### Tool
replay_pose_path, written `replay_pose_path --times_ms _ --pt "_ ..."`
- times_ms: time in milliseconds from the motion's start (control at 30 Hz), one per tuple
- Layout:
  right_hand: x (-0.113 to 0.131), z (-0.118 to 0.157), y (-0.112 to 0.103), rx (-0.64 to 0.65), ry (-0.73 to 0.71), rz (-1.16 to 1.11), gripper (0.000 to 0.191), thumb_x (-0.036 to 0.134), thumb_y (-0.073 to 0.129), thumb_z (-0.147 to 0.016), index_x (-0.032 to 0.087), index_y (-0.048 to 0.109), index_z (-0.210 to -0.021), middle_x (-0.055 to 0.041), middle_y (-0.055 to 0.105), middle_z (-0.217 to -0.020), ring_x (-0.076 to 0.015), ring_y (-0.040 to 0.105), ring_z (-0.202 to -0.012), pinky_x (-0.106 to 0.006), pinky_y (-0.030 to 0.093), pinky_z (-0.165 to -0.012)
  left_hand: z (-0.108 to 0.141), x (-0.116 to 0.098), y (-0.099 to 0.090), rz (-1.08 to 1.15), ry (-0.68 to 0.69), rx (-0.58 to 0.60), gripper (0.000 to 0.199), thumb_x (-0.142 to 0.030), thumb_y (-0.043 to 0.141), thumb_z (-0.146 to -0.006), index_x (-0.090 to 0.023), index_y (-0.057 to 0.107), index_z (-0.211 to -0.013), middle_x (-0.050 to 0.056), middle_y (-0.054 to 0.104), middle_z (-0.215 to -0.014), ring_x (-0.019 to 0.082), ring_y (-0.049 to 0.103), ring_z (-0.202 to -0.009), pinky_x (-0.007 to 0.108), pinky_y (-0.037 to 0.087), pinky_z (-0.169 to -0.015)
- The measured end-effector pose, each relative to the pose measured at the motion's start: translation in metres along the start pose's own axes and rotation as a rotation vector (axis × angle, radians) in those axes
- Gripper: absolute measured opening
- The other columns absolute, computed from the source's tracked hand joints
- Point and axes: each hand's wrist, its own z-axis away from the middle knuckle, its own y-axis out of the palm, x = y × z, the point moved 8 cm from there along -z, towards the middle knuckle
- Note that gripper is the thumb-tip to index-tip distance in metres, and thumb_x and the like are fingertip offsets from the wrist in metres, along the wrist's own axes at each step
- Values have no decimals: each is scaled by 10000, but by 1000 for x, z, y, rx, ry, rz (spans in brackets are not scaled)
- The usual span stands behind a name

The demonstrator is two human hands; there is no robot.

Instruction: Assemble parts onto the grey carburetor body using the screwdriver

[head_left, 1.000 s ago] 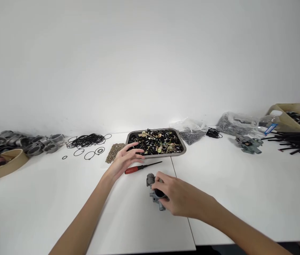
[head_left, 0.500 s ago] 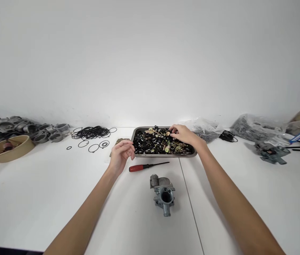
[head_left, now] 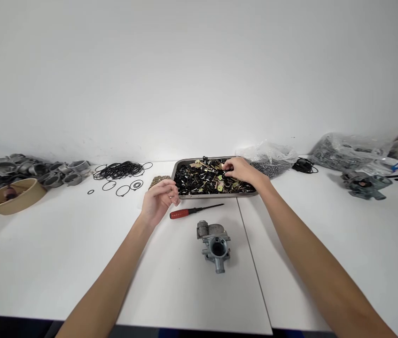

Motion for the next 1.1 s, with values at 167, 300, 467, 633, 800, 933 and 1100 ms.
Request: replay_pose_path --times_ms 167,300,467,633,800,933,1100 --pt "37 6 -14 -37 -90 -116 190 224 695 -814 161 717 -992 -93 715 -1044 -200 661 -959 -345 540 -867 3 -5 4 -5 23 8 125 -127 608 -745 -132 620 -869 33 594 -695 133 531 -496 282 459 -484" --pt "107 22 7 76 -302 -363 262 180 678 -797 171 684 -1058 -65 714 -1039 -161 661 -909 -286 546 -812 6 -6 16 -76 60 32 298 -170 655 -786 -149 635 -1082 86 653 -960 151 582 -577 281 473 -455" --pt "171 44 46 156 -527 -388 234 75 561 -799 161 645 -1000 -12 638 -855 -119 612 -726 -252 493 -672 5 -4 27 -162 73 72 264 -250 718 -800 -123 656 -1024 73 633 -923 136 595 -624 279 535 -514" --pt "174 47 45 159 -550 -335 253 168 629 -825 192 625 -1077 -38 630 -1000 -153 605 -856 -286 496 -759 1 -3 15 -187 48 44 315 -256 802 -728 -97 667 -964 75 644 -848 137 604 -595 258 526 -493" --pt "108 30 4 90 -232 46 267 382 609 -909 224 638 -1122 -67 600 -1203 -194 585 -1038 -302 476 -885 -1 -2 2 -226 52 -22 381 -282 838 -688 -113 669 -984 43 630 -728 142 628 -615 244 536 -541" --pt "29 22 -23 20 35 228 134 178 598 -884 132 650 -998 -152 627 -1082 -235 607 -888 -342 468 -769 -1 -5 0 -325 137 -65 380 -316 846 -668 -111 664 -931 65 654 -732 182 661 -677 299 572 -626" --pt "-11 20 -10 30 89 267 194 169 689 -814 176 663 -1006 -104 647 -1017 -195 605 -806 -283 444 -688 3 -18 -4 -588 386 -198 340 -318 807 -710 -165 669 -981 44 639 -817 130 595 -688 261 538 -655"
